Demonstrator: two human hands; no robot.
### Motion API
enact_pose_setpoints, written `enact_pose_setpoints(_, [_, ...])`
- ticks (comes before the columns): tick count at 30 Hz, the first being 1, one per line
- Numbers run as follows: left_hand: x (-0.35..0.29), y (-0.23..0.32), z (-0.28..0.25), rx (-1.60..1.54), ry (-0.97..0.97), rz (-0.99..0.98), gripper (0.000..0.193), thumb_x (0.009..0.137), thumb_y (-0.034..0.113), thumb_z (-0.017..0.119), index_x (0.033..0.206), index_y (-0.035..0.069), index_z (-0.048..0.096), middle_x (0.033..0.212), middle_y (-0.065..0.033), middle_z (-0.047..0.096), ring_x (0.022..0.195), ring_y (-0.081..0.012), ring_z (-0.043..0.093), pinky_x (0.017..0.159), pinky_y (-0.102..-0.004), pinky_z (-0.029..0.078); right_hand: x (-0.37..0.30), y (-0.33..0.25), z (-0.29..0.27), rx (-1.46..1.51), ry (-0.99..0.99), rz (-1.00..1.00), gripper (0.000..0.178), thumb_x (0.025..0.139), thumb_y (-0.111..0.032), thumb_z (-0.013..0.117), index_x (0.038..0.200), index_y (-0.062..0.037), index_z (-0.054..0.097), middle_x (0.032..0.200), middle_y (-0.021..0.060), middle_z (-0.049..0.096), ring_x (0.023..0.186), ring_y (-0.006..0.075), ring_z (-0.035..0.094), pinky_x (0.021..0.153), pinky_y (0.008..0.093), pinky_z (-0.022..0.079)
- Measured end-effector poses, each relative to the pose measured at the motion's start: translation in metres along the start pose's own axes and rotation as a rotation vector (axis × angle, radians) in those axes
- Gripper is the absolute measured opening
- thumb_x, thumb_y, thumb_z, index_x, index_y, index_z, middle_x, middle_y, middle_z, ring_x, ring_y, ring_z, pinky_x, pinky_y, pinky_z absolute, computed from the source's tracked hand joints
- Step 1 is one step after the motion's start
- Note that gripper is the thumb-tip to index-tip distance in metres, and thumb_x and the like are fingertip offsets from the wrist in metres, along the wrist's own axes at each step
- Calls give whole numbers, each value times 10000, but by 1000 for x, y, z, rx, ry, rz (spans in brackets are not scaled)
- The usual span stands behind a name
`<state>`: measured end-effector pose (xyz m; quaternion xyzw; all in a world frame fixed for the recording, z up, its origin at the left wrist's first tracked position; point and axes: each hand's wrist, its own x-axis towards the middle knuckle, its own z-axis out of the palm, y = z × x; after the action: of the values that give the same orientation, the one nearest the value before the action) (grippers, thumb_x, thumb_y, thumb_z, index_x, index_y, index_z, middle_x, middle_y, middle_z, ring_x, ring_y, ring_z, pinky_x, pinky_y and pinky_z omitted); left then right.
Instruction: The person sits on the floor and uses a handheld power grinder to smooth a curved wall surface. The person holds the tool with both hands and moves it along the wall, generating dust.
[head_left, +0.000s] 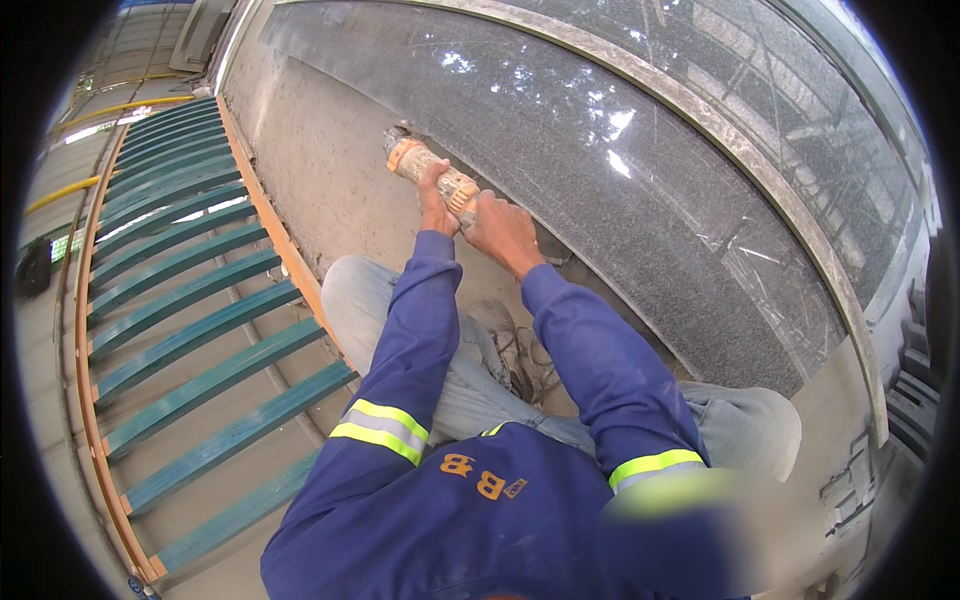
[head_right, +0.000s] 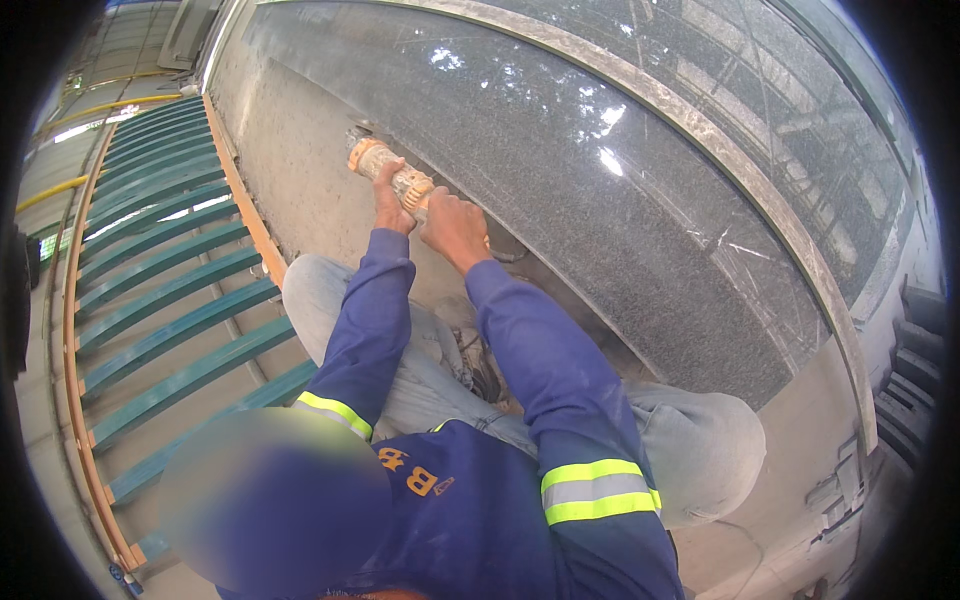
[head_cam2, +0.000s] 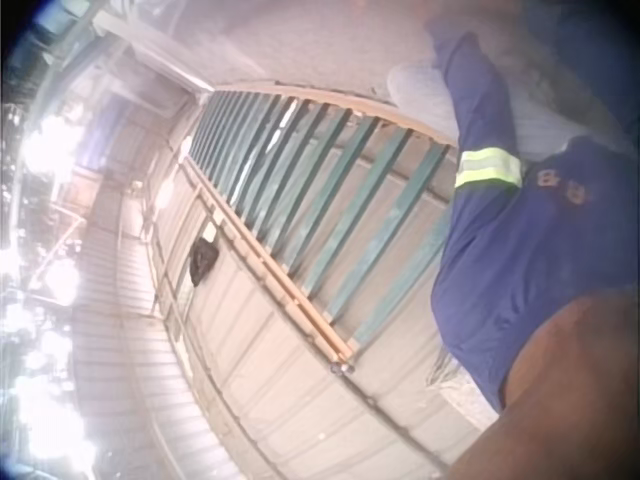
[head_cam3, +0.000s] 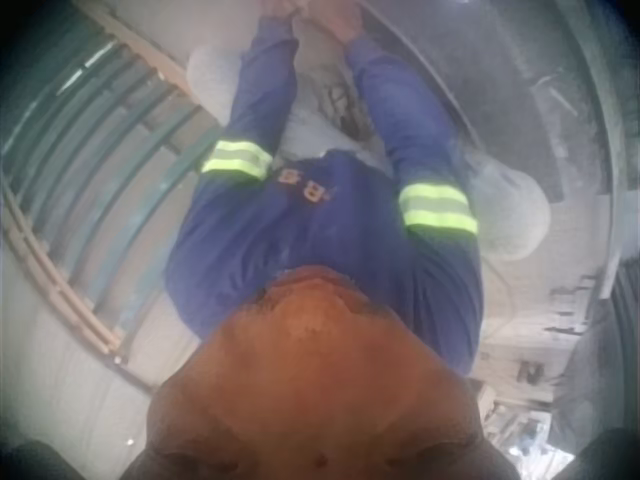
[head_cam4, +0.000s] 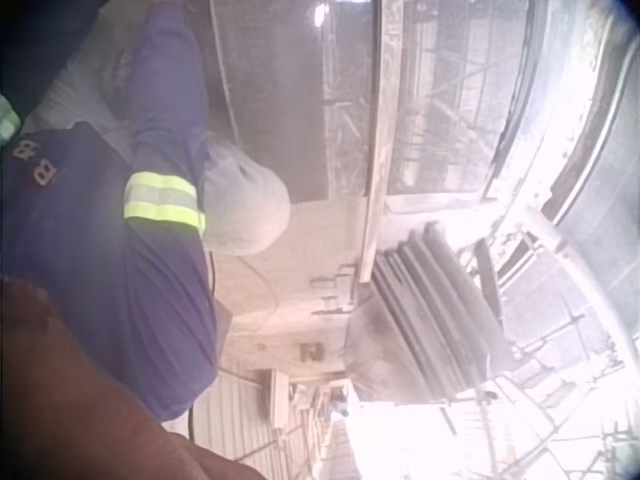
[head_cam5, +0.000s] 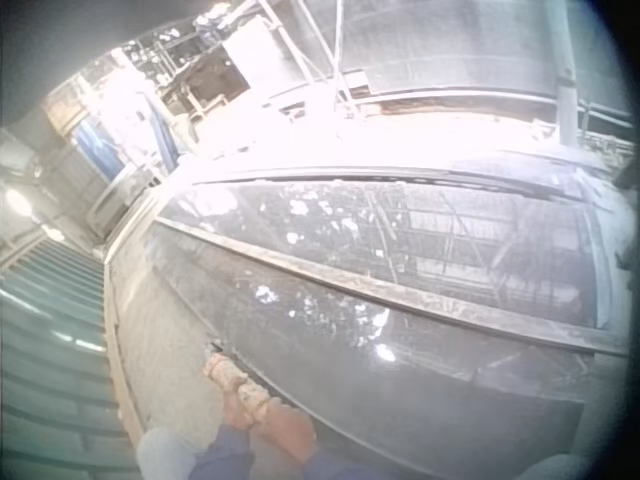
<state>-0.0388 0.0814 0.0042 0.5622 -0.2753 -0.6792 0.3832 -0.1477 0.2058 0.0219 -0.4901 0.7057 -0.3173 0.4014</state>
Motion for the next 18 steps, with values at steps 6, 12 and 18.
enact_pose_setpoints(6, [-7,1,6,21,-9,-16,383,798,278,715,1061,64,536,857,-142,630,711,-310,665,667,-444,587,2,2,2,4,9,8,328,788,-169,670,1025,49,608,964,283,724,943,414,722,838,496,556])
enact_pose_setpoints(12, [-13,0,6,12,-28,-43,378,796,276,713,1046,57,534,849,-140,625,713,-309,666,667,-440,588,-7,4,0,11,33,5,296,782,-143,649,1008,43,602,946,279,723,923,420,722,835,499,557])
enact_pose_setpoints(18, [-16,0,7,18,-27,-44,368,795,268,714,1036,59,531,846,-137,622,714,-309,665,667,-443,589,-13,3,-4,25,36,-9,288,775,-127,634,1003,45,598,951,286,720,931,427,718,835,503,556])
